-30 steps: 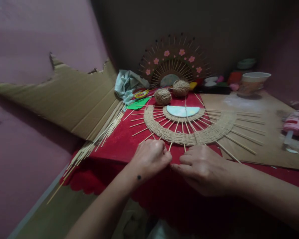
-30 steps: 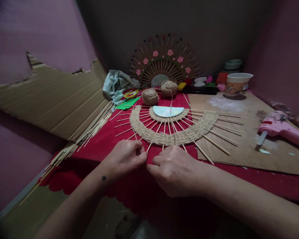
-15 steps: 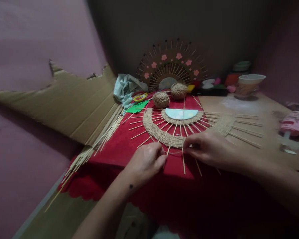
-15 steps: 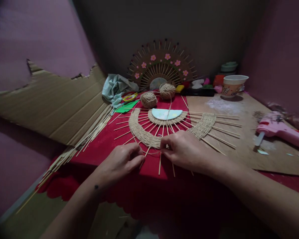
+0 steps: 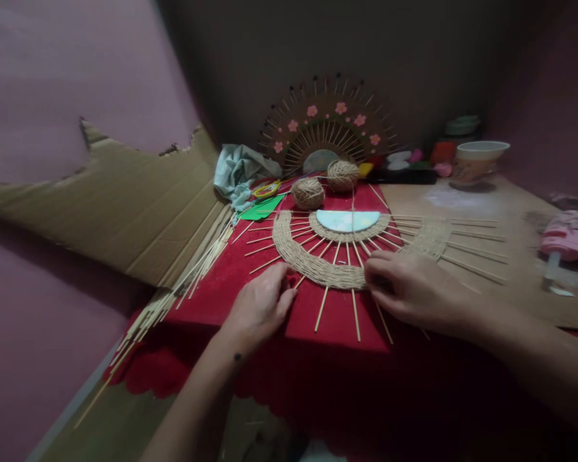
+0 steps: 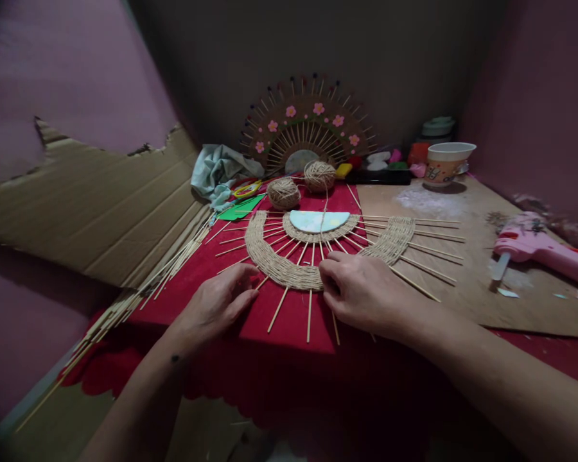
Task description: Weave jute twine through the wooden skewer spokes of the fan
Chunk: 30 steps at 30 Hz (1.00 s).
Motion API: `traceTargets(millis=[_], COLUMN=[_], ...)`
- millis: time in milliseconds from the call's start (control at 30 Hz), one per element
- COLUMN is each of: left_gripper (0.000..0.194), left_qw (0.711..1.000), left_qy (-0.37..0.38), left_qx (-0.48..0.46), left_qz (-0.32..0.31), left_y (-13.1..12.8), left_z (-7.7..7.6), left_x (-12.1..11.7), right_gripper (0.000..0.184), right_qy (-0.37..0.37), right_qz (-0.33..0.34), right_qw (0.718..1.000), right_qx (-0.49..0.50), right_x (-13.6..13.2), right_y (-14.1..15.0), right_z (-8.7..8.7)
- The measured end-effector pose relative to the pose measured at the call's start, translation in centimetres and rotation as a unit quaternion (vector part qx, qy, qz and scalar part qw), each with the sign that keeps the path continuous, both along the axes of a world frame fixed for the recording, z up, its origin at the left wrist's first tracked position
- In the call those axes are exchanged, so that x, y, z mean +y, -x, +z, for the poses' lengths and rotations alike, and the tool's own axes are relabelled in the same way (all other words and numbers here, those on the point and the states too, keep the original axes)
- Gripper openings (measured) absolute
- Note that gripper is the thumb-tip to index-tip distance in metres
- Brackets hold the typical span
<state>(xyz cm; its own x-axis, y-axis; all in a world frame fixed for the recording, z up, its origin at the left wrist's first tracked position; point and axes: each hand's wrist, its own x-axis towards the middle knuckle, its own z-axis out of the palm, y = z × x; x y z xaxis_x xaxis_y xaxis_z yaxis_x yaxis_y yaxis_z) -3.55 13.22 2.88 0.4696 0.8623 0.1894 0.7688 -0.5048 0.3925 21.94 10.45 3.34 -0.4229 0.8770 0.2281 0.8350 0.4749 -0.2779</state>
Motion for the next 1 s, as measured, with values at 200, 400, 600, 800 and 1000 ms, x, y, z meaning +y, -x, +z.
traceTargets(millis=[200, 400, 600, 800, 1000], left_gripper=[0.032, 0.034, 0.030, 0.049, 0.071], left_qw=[0.998, 0.986, 0.988, 0.987, 0.976], left_qy=[-0.045, -0.122, -0.144, -0.101, -0.039], left_qx=[0.034, 0.113, 0.045, 0.054, 0.146], left_qz=[0.007, -0.013, -0.021, -0.109, -0.158], left_y=[-0.6, -1.2, -1.5, -3.5, -3.8], left_z=[-0.3, -1.1, -0.8, -0.5, -0.8], left_x=[-0.4, -0.6, -1.2, -2.0, -2.5], right_gripper=[0.010, 0.010, 0.010, 0.010, 0.011], right_qy=[0.011, -0.005, -0.016, -0.020, 0.032], right_qz=[0.006, 0.015, 0.024, 0.024, 0.041], right_qw=[1.000, 1.000, 0.999, 0.999, 0.998], right_qx=[-0.009, 0.000, 0.013, 0.012, 0.026], right_x=[-0.1, -0.1, 0.0, -0.1, -0.4], right_y=[0.1, 0.0, -0.1, 0.0, -0.7], right_z=[0.3, -0.1, -0.5, -0.4, 0.5])
